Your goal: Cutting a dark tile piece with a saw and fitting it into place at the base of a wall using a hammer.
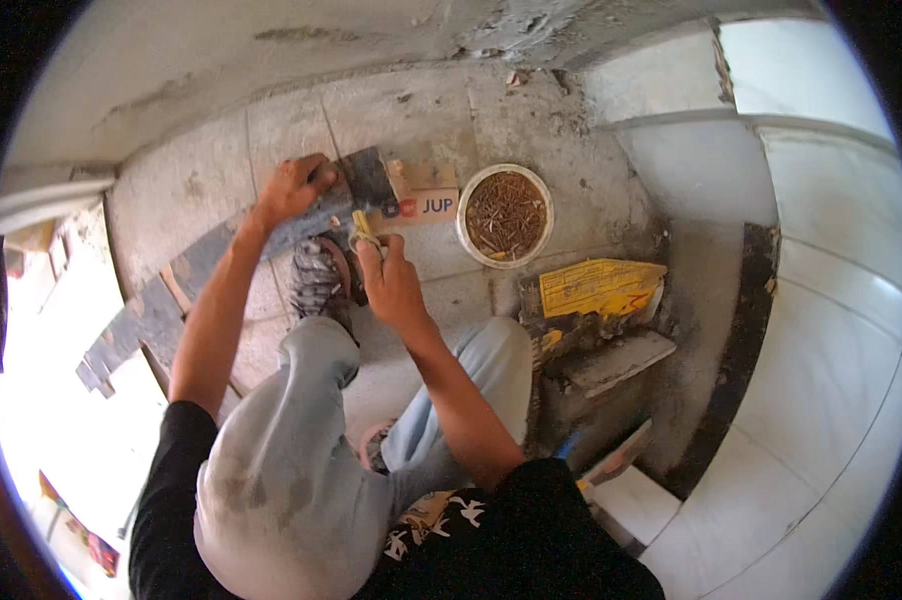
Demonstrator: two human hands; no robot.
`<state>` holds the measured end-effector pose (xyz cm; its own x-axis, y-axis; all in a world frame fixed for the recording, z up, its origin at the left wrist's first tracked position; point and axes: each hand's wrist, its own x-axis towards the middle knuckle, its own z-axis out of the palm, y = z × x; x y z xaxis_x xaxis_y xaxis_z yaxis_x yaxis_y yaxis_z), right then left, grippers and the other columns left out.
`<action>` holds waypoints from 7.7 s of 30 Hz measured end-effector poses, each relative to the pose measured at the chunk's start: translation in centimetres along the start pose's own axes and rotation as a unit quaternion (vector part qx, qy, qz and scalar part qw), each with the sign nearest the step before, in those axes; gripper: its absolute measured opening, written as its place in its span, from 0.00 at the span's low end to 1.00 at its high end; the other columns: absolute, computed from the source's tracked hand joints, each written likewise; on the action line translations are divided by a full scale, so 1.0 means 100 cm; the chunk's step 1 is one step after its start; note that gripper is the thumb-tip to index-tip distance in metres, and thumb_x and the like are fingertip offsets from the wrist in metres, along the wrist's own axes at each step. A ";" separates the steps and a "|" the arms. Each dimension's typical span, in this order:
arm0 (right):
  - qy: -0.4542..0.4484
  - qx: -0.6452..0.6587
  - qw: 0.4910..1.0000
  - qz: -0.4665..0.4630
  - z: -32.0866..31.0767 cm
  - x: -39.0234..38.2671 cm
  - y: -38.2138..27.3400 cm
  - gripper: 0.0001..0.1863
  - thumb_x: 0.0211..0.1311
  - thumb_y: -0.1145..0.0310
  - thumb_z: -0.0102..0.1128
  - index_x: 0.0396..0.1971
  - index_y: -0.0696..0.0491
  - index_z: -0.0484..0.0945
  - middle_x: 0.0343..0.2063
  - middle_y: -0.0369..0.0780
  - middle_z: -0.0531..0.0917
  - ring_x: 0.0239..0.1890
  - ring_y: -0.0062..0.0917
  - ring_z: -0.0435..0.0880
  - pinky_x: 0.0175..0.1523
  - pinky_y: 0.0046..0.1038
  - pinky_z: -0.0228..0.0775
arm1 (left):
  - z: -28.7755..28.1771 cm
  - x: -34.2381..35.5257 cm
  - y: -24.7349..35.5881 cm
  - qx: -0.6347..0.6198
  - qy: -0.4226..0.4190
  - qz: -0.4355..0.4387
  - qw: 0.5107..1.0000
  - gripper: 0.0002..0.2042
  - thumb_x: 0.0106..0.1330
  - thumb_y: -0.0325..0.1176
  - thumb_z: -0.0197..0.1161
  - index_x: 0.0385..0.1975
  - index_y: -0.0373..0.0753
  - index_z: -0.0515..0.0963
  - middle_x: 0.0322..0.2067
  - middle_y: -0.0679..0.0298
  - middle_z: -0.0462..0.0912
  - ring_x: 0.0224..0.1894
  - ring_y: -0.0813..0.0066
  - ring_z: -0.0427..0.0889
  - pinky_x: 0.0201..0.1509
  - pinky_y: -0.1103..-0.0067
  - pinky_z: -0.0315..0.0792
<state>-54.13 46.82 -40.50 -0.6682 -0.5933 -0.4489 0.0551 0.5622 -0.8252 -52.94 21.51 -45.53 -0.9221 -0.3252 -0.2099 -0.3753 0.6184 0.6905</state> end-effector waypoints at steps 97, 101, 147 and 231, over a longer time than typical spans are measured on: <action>0.007 -0.118 0.980 0.161 -0.034 -0.115 0.006 0.26 0.67 0.46 0.48 0.43 0.57 0.65 0.29 0.59 0.80 0.36 0.60 0.78 0.41 0.52 0.70 | 0.000 -0.002 0.013 0.023 -0.050 -0.040 0.998 0.20 0.60 0.52 0.61 0.48 0.49 0.80 0.39 0.53 0.84 0.45 0.53 0.81 0.46 0.63 0.74; 0.101 -0.071 0.990 -0.068 -0.003 0.030 -0.003 0.26 0.67 0.47 0.48 0.41 0.59 0.66 0.31 0.60 0.80 0.37 0.59 0.78 0.40 0.54 0.68 | -0.002 0.002 0.040 0.024 -0.060 -0.053 0.996 0.20 0.59 0.52 0.62 0.47 0.50 0.80 0.40 0.53 0.84 0.46 0.53 0.81 0.46 0.62 0.74; 0.082 -0.037 0.994 -0.062 0.010 0.014 0.025 0.24 0.68 0.52 0.49 0.46 0.60 0.67 0.33 0.61 0.80 0.37 0.61 0.78 0.39 0.53 0.71 | -0.002 0.000 0.027 0.030 -0.056 -0.071 0.995 0.17 0.60 0.51 0.59 0.42 0.47 0.80 0.36 0.52 0.84 0.44 0.50 0.81 0.46 0.60 0.73; 0.207 -0.122 0.961 -0.135 -0.048 0.221 0.030 0.35 0.45 0.49 0.74 0.47 0.56 0.69 0.41 0.47 0.78 0.46 0.36 0.78 0.50 0.41 0.70 | -0.058 -0.179 -0.084 0.140 0.141 -0.150 0.969 0.28 0.53 0.39 0.71 0.55 0.44 0.73 0.49 0.56 0.75 0.53 0.53 0.73 0.59 0.60 0.63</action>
<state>-72.26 38.12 -51.23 -0.8746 -0.4847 -0.0125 -0.3040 0.5683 -0.7646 -32.73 18.05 -43.55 -0.7202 -0.6779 -0.1475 -0.6694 0.6231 0.4045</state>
